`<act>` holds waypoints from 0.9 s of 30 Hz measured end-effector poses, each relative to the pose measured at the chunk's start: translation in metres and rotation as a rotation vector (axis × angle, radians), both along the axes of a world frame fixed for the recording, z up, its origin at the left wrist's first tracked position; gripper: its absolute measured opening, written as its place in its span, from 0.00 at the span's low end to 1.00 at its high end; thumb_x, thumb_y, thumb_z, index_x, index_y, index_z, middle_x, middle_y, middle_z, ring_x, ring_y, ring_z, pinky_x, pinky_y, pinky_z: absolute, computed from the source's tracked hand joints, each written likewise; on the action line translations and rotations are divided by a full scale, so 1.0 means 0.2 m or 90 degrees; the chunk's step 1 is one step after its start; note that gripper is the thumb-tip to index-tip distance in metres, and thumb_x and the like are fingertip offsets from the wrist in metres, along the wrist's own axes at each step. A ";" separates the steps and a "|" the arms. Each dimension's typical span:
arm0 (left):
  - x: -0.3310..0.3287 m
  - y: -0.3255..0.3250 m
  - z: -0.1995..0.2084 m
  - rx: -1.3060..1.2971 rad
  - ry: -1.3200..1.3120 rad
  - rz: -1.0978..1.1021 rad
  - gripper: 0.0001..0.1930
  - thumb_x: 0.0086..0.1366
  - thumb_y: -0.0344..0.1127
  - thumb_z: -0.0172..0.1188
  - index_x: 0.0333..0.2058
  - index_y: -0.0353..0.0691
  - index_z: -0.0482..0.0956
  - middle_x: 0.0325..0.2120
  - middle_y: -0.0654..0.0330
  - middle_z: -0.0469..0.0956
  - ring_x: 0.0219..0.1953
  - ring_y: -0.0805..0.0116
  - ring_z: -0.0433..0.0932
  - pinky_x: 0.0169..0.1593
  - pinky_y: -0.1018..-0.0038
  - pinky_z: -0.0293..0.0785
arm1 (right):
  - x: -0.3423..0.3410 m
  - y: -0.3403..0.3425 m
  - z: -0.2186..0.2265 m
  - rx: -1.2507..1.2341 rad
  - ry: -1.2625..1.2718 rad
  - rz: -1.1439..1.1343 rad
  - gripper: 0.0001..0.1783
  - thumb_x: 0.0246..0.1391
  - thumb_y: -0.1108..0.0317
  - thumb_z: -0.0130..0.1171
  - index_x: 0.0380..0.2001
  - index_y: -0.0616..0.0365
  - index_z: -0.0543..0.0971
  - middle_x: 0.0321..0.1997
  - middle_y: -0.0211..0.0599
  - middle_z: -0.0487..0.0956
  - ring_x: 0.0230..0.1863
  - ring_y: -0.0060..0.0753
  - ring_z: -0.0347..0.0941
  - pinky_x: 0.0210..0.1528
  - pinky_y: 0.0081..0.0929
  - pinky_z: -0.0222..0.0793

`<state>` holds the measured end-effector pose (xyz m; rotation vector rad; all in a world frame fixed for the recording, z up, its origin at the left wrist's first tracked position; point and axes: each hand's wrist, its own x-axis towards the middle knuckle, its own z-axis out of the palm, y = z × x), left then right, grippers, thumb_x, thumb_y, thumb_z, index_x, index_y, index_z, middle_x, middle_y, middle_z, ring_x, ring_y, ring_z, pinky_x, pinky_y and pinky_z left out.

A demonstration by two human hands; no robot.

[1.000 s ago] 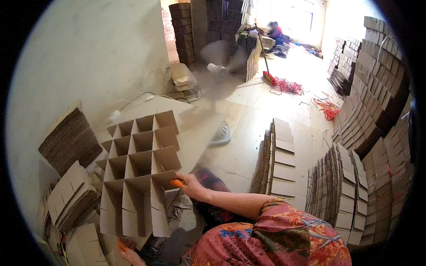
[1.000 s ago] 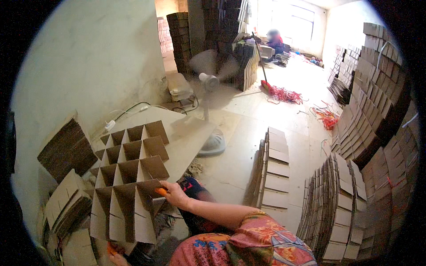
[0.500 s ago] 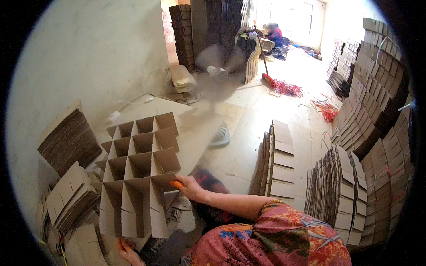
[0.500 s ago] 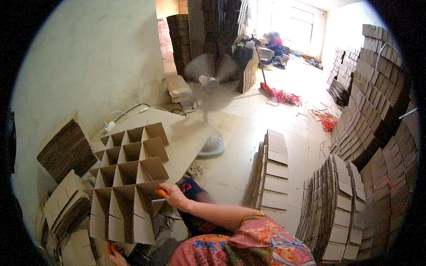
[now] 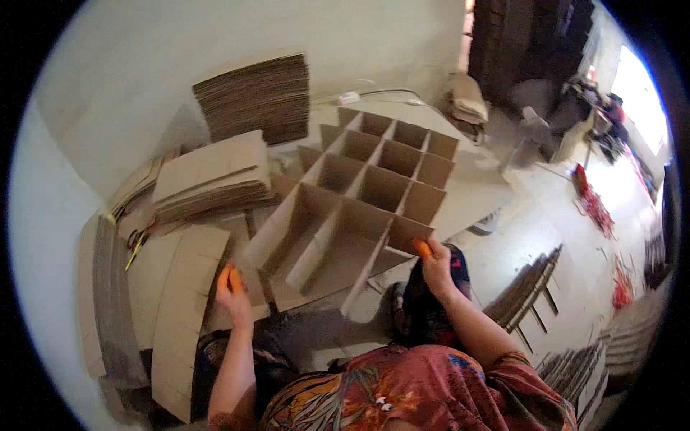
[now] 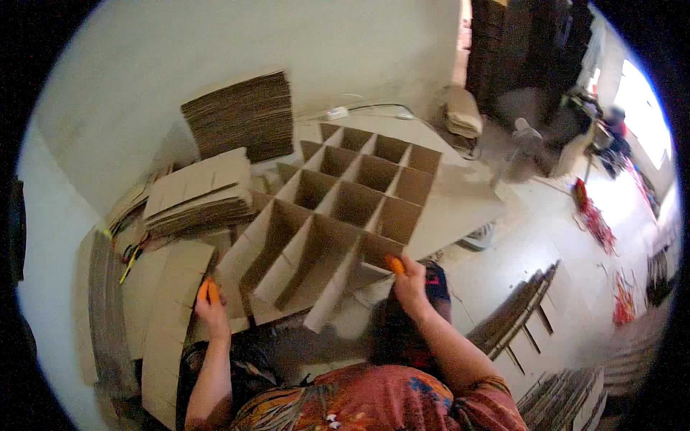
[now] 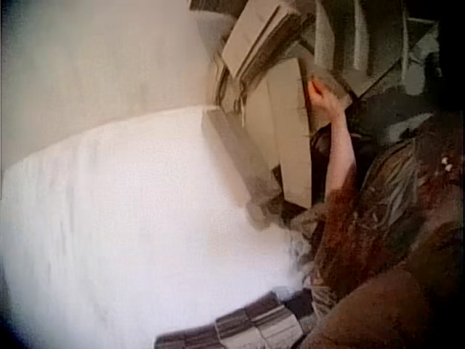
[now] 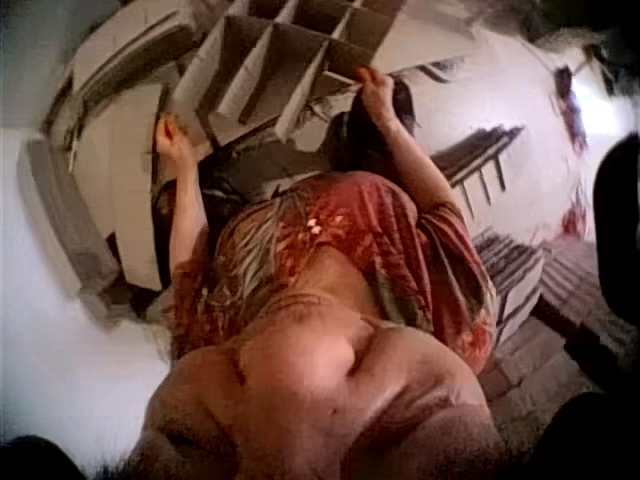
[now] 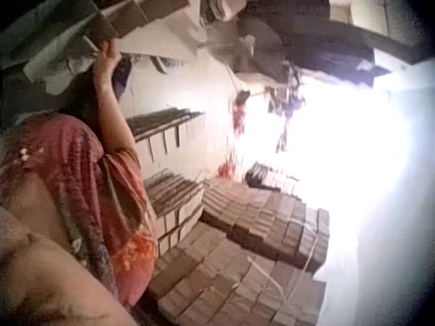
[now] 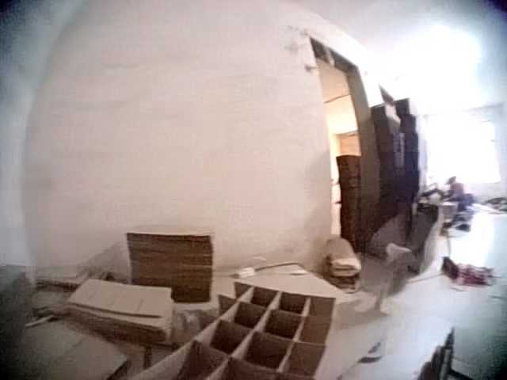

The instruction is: The person assembles a cardboard egg-crate divider by inserting smaller pre-cut cardboard pieces into slots on a larger base. The person repeats this process with multiple units, stacking the completed dividers on the floor.

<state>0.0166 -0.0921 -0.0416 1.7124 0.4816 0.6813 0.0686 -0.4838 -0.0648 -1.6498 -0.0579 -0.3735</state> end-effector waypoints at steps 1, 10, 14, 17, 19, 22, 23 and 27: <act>0.05 0.06 0.06 0.037 0.025 -0.006 0.13 0.66 0.33 0.50 0.46 0.36 0.75 0.35 0.65 0.74 0.31 0.77 0.70 0.36 0.80 0.69 | 0.01 -0.01 -0.01 -0.032 -0.031 -0.003 0.11 0.56 0.76 0.49 0.40 0.66 0.76 0.37 0.30 0.78 0.38 0.20 0.69 0.42 0.18 0.65; 0.84 0.31 0.50 0.665 -0.052 -0.119 0.17 0.58 0.30 0.57 0.46 0.35 0.73 0.47 0.47 0.71 0.51 0.51 0.69 0.56 0.66 0.62 | 0.04 0.06 0.08 -0.106 -0.038 -0.023 0.08 0.54 0.74 0.52 0.36 0.64 0.76 0.29 0.38 0.79 0.31 0.19 0.69 0.35 0.20 0.65; 1.11 0.29 0.54 0.839 -0.006 -0.170 0.18 0.59 0.36 0.55 0.48 0.35 0.71 0.49 0.45 0.70 0.54 0.50 0.66 0.57 0.64 0.60 | 0.04 0.07 0.08 -0.103 -0.016 -0.020 0.08 0.54 0.75 0.52 0.38 0.64 0.76 0.31 0.39 0.80 0.33 0.19 0.70 0.37 0.21 0.66; 1.25 0.33 0.52 0.699 0.196 -0.254 0.17 0.62 0.39 0.50 0.46 0.35 0.72 0.45 0.46 0.72 0.49 0.51 0.69 0.52 0.63 0.63 | 0.06 0.02 0.00 -0.090 -0.029 0.000 0.10 0.54 0.76 0.52 0.40 0.64 0.76 0.33 0.39 0.80 0.34 0.20 0.70 0.39 0.22 0.67; 1.28 0.25 0.58 0.666 0.347 -0.267 0.14 0.62 0.36 0.48 0.43 0.36 0.74 0.39 0.47 0.76 0.44 0.50 0.72 0.46 0.60 0.66 | 0.03 0.03 0.05 -0.103 -0.030 0.008 0.10 0.54 0.75 0.52 0.40 0.63 0.77 0.33 0.38 0.80 0.34 0.21 0.70 0.39 0.23 0.67; 1.26 0.35 0.57 0.520 0.188 -0.252 0.12 0.61 0.36 0.48 0.35 0.35 0.76 0.30 0.48 0.76 0.34 0.54 0.73 0.38 0.63 0.66 | 0.08 0.05 -0.01 -0.141 0.002 0.000 0.09 0.55 0.73 0.53 0.39 0.60 0.77 0.33 0.35 0.80 0.33 0.22 0.70 0.37 0.25 0.68; 1.28 0.39 0.54 0.510 0.174 -0.246 0.10 0.59 0.34 0.49 0.33 0.35 0.76 0.28 0.47 0.76 0.32 0.55 0.73 0.36 0.63 0.66 | 0.08 0.05 0.02 -0.128 -0.017 0.011 0.09 0.55 0.72 0.54 0.40 0.60 0.77 0.33 0.35 0.80 0.32 0.22 0.69 0.35 0.25 0.68; 1.42 0.59 0.44 0.463 0.128 -0.266 0.06 0.61 0.29 0.51 0.29 0.32 0.73 0.26 0.58 0.70 0.26 0.68 0.65 0.33 0.71 0.64 | 0.10 0.06 -0.01 -0.086 -0.030 0.023 0.12 0.55 0.69 0.55 0.43 0.60 0.76 0.31 0.42 0.79 0.28 0.25 0.70 0.32 0.26 0.69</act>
